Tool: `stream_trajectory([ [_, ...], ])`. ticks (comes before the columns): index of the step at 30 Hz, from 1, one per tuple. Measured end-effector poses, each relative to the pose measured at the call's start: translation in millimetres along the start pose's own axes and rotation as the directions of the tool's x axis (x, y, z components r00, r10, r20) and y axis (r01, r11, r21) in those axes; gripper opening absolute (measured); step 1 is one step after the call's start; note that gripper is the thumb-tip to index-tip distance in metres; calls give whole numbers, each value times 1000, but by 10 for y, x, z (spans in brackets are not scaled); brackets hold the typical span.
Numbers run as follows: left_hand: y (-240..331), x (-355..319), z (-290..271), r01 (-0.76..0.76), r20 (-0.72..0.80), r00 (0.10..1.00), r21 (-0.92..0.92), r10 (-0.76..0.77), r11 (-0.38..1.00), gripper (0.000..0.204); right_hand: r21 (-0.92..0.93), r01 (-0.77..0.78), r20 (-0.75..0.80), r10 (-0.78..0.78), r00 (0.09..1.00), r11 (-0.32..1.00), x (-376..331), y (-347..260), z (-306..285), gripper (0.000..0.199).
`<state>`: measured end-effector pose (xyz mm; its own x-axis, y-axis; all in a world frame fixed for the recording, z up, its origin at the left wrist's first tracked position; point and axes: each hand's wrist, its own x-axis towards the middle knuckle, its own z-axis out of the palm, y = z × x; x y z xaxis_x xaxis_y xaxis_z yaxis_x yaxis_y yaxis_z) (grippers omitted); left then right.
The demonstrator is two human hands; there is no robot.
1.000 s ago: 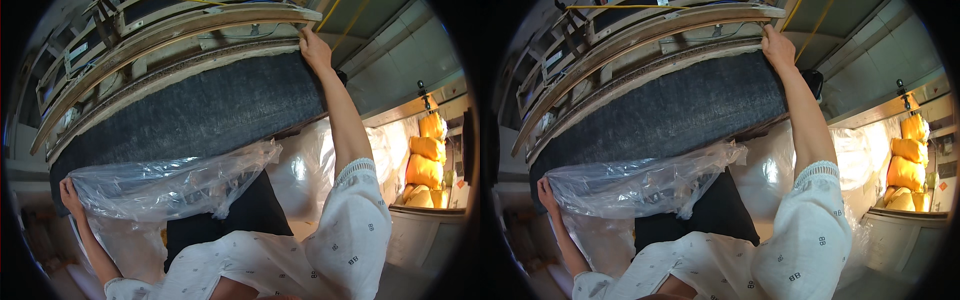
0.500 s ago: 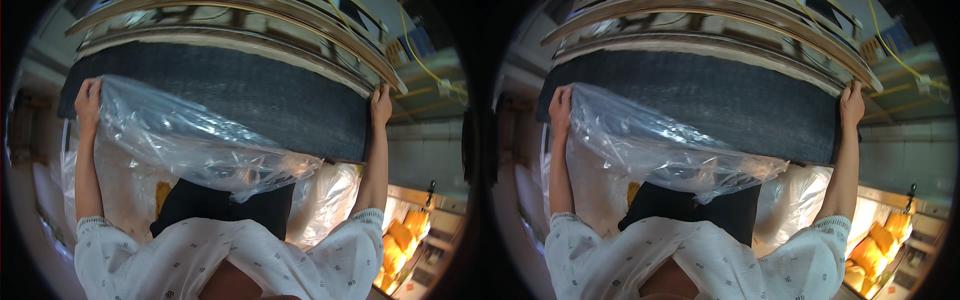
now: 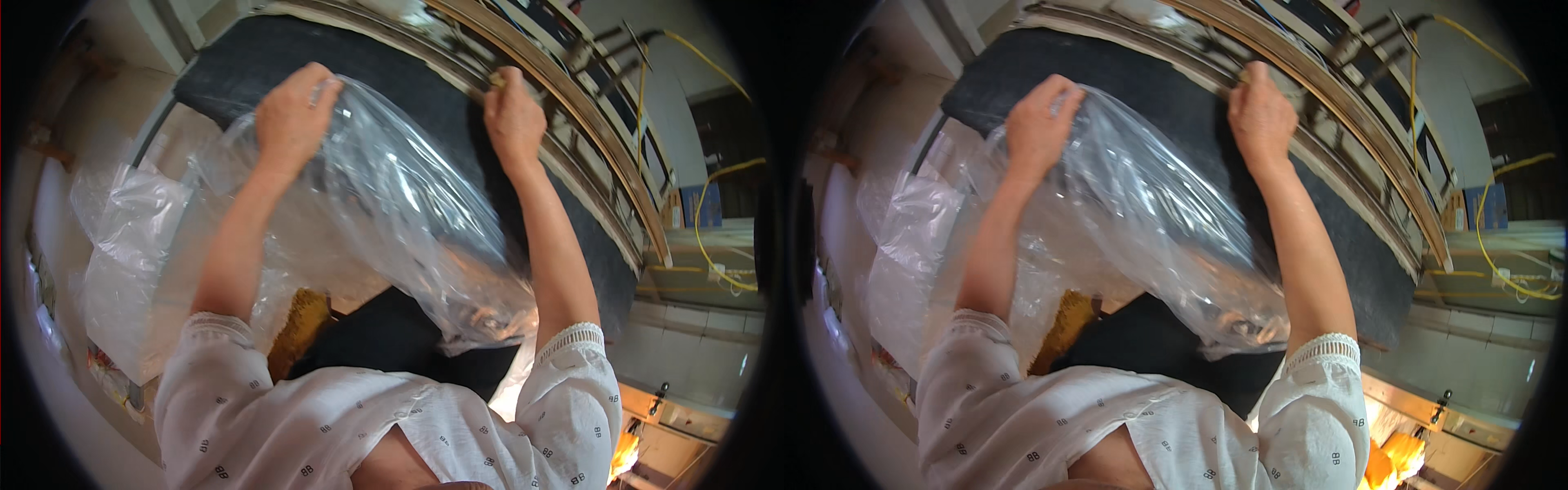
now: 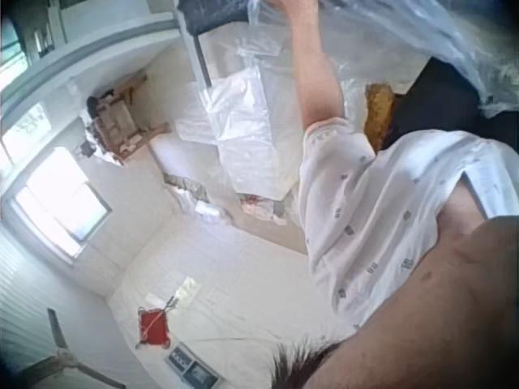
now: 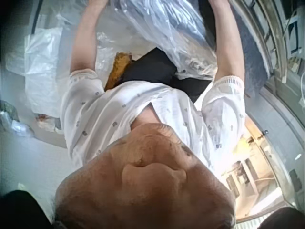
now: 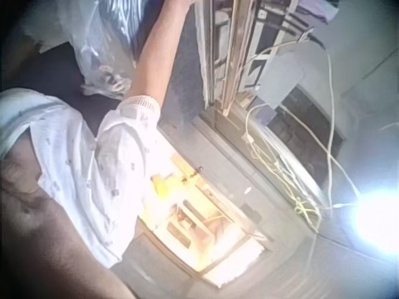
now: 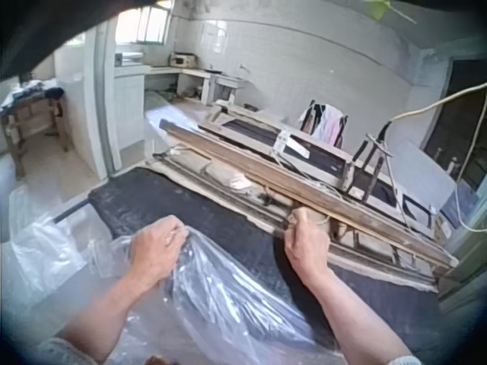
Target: Wrapping a large dark foam or rubber object with a clear plastic sheet.
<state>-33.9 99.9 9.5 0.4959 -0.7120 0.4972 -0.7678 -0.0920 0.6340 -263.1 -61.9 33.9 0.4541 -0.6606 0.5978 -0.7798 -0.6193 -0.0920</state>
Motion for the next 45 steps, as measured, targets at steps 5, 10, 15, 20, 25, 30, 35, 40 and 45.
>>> stream_trajectory([
  [5, -28, -10, 7, -30, -12, 999, -8, 30, 1000, 13, 98, 179, -38, -176, 984, 979, 678, -1071, 726, 18],
  [10, -32, -45, -71, 38, 20, 999, -14, -38, 999, 8, 128, 252, -58, -246, 968, 959, 1227, -1942, 1282, 15],
  [15, 25, 6, -19, -35, -72, 997, -12, 34, 999, 6, 188, 255, -121, -236, 964, 948, 1438, -2231, 1497, 9],
  [20, 0, 52, -30, -59, -30, 998, -11, 59, 998, 9, 220, 333, -111, -316, 942, 917, 1269, -1857, 1318, 14],
  [25, 76, 58, 55, -43, 19, 999, 51, 43, 998, 17, 290, 126, -67, -111, 992, 949, 574, -780, 639, 17],
  [30, 64, 35, 81, -135, 85, 989, 121, 125, 983, 20, 182, -88, -79, 104, 991, 979, -289, 597, -248, 17],
  [35, -40, 47, -10, -157, 101, 985, 146, 143, 977, 23, 55, -329, -60, 332, 941, 943, -1135, 1914, -1087, 23],
  [40, -87, 70, 0, -159, 127, 981, 85, 148, 984, 23, -152, -604, -167, 582, 796, 782, -1881, 3153, -1753, 25],
  [45, -61, 71, 16, -169, 146, 977, 73, 158, 983, 24, -219, -681, -233, 641, 732, 698, -2352, 3970, -2169, 27],
])
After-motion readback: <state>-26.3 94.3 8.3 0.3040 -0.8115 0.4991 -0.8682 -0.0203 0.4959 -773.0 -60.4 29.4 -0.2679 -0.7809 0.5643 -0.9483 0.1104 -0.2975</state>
